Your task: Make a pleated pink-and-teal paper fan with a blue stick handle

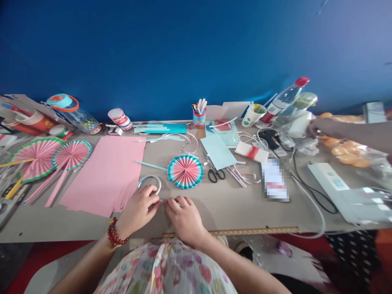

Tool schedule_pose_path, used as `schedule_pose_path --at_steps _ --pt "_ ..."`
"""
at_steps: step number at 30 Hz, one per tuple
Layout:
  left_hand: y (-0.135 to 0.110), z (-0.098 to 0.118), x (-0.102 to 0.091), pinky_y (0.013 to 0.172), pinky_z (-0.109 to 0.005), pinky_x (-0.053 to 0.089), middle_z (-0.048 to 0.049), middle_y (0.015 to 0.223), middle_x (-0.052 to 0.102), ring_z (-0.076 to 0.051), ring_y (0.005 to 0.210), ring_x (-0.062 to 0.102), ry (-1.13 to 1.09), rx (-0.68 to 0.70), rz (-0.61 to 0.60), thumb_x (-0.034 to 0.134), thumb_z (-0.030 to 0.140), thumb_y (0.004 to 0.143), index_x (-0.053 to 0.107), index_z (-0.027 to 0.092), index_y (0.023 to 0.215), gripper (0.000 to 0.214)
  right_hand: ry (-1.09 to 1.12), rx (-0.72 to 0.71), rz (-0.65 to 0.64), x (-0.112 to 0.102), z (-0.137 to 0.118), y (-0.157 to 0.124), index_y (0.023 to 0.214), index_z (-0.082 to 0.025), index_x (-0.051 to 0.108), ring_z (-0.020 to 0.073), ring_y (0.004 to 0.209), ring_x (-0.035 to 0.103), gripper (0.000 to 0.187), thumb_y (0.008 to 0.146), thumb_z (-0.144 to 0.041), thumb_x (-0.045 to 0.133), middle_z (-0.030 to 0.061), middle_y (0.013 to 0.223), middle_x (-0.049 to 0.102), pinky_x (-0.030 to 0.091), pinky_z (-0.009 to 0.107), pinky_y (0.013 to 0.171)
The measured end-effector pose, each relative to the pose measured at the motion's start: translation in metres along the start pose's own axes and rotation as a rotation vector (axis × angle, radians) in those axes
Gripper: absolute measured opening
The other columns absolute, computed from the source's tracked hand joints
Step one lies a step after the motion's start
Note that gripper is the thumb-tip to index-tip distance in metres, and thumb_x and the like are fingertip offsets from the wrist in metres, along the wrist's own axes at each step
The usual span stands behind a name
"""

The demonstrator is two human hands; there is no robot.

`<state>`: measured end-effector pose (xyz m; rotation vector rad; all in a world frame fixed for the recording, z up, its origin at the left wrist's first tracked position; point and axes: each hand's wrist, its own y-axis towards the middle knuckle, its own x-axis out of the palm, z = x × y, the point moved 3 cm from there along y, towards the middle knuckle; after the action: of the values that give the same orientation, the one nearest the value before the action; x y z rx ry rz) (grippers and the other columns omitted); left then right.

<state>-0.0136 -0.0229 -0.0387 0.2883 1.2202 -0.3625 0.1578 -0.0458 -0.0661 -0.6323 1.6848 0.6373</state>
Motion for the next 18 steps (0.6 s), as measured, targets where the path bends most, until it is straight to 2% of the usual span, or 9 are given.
schedule_pose_path --at_steps 7,11,18 --pt "-0.006 0.001 0.0 0.079 -0.037 0.048 -0.0066 0.104 0.057 -0.021 0.091 0.057 -0.006 -0.007 -0.002 0.051 0.016 0.093 0.06 0.018 0.077 0.019 -0.062 -0.024 0.024 -0.003 -0.011 0.007 0.108 -0.018 0.066 0.0262 0.097 0.049 0.021 0.087 -0.02 0.062 0.0094 0.117 0.061 0.043 0.042 0.079" --pt "-0.012 0.003 -0.001 0.081 -0.039 0.048 -0.007 0.108 0.057 -0.023 0.096 0.056 0.021 -0.007 0.03 0.052 0.016 0.093 0.062 0.018 0.078 0.018 -0.057 -0.02 0.031 -0.003 -0.013 0.009 0.111 -0.016 0.066 0.0269 0.098 0.049 0.026 0.086 -0.02 0.063 0.0097 0.119 0.061 0.042 0.042 0.077" --pt "-0.018 0.007 0.002 0.081 -0.039 0.048 -0.0062 0.1 0.057 -0.023 0.095 0.053 0.058 -0.002 0.034 0.051 0.013 0.093 0.061 0.018 0.078 0.018 -0.056 -0.016 0.041 -0.003 -0.014 0.01 0.109 -0.018 0.067 0.0267 0.095 0.049 0.023 0.088 -0.019 0.061 0.0096 0.116 0.063 0.04 0.042 0.076"
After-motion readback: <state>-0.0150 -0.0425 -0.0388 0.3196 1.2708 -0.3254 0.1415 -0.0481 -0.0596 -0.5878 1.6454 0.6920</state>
